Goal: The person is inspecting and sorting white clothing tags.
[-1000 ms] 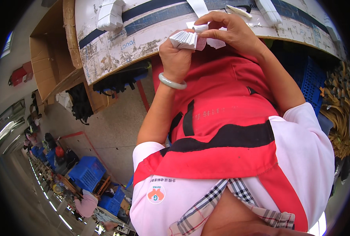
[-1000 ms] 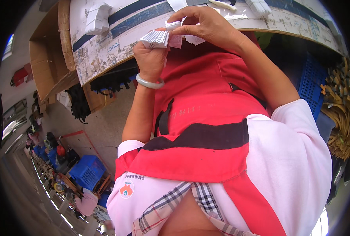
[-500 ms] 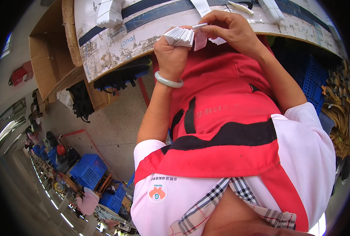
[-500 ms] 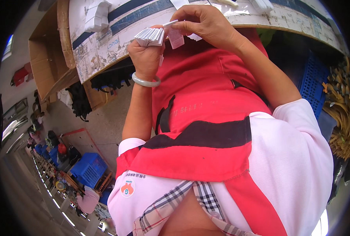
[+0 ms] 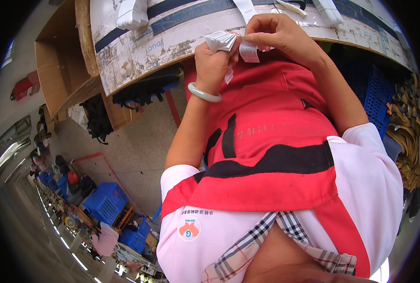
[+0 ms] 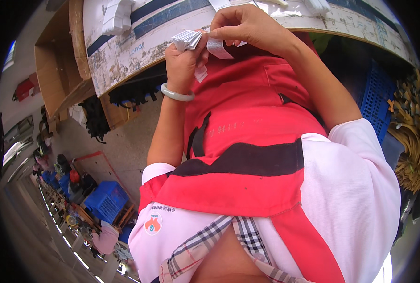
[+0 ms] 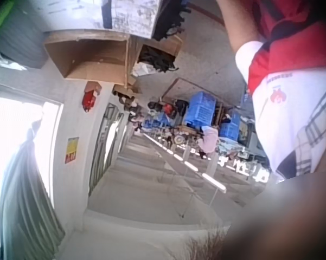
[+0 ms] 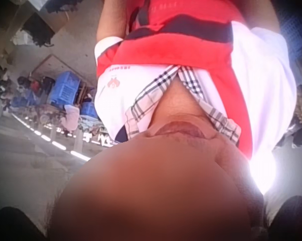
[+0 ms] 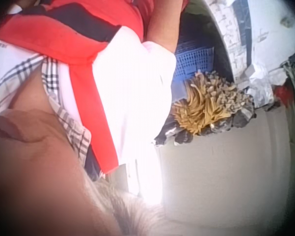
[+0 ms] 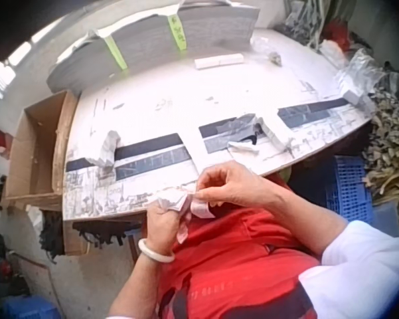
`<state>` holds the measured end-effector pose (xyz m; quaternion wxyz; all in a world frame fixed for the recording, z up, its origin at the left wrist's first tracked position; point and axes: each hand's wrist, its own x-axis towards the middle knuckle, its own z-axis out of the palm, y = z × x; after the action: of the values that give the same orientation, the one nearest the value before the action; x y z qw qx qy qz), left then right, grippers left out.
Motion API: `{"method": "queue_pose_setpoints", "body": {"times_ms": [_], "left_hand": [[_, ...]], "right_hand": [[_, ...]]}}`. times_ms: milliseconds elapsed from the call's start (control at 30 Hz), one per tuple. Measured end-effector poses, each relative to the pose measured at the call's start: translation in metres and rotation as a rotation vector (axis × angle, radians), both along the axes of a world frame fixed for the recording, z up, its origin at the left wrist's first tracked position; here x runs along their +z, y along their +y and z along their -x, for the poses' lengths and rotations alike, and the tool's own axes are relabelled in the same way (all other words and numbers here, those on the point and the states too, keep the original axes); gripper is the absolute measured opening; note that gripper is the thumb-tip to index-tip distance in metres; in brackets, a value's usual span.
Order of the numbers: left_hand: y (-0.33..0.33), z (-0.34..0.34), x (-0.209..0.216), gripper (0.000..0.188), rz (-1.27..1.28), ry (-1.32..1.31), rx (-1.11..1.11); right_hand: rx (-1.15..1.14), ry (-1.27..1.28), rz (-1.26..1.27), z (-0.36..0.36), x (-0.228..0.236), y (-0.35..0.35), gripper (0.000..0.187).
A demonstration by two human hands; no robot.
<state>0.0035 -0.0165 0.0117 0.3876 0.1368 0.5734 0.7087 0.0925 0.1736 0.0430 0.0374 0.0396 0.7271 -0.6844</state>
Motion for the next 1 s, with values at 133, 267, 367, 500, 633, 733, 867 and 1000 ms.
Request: {"method": "queue_pose_setpoints", "body": {"times_ms": [133,267,367,500,633,733,867,1000], "left_hand": [[0.002,-0.002,-0.005,0.037,-0.148,-0.151,-0.017],[0.002,-0.004,-0.006,0.057,-0.223,-0.334,-0.265],[0.004,-0.009,-0.009,0.04,-0.176,-0.259,-0.177],[0.001,-0.001,-0.011,0.027,-0.179,-0.325,-0.177],[0.008,-0.004,-0.009,0.025,-0.133,-0.302,-0.167],[0.009,-0.002,-0.011,0.02,-0.093,-0.26,-0.131],[0.011,0.0,-0.009,0.014,0.048,0.008,-0.022],[0.025,0.008,-0.011,0.015,-0.098,0.437,0.198]], "right_hand": [[0.039,-0.136,0.174,-0.002,0.019,-0.017,0.018],[-0.187,-0.033,0.132,0.0,-0.002,-0.026,0.019],[-0.174,0.045,-0.094,0.004,-0.017,-0.016,0.018],[-0.342,0.234,-0.589,0.025,-0.019,0.015,0.01],[-0.401,0.26,-0.77,0.039,-0.047,0.032,0.009],[-0.372,0.287,-0.841,0.039,-0.047,0.03,0.01],[-0.355,0.316,-0.825,0.033,-0.033,0.025,0.011],[-0.326,0.511,-0.689,0.031,-0.02,0.017,0.012]]}}
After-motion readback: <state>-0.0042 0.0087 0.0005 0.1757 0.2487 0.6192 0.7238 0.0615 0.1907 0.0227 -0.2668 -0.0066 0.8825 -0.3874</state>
